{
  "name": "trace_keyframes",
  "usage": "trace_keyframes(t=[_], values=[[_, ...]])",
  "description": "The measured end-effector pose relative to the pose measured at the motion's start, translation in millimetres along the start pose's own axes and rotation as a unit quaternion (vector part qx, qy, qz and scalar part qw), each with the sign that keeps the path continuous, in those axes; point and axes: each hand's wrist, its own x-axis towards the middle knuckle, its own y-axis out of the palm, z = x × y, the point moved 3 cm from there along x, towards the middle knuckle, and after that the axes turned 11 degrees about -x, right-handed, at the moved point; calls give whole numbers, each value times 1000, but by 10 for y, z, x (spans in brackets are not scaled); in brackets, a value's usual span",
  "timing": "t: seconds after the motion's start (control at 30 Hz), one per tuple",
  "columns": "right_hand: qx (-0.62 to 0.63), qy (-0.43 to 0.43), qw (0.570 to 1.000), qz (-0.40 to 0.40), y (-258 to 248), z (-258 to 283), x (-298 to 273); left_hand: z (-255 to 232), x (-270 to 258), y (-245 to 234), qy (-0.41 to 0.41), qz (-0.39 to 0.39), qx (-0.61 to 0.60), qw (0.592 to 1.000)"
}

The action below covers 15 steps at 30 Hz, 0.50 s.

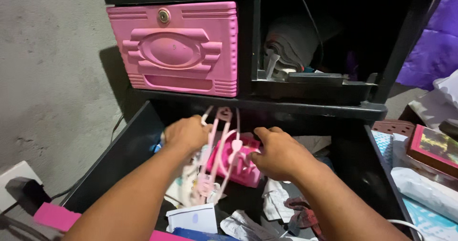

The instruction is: The person opens a drawer and sorts through various items, including a book, a pink hanger, a pink pouch, and a patterned cloth. They place the book and hanger on a nearby surface, then open the pouch to remove and reinsert small items before folding the cloth.

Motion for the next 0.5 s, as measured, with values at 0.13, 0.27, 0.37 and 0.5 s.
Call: trace_keyframes(t=[0.13,0.27,0.37,0.5], values=[[-2,-2,1000,9,29,-19,5,145,-112,-213,-20,8,129,991],[-8,9,1000,18,52,-14,24,202,-138,-127,-11,-4,138,990],[-6,29,999,32,89,-31,31,202,-118,-48,-33,18,113,993],[-12,-4,1000,7,114,-33,20,155,-282,2,13,120,30,992]])
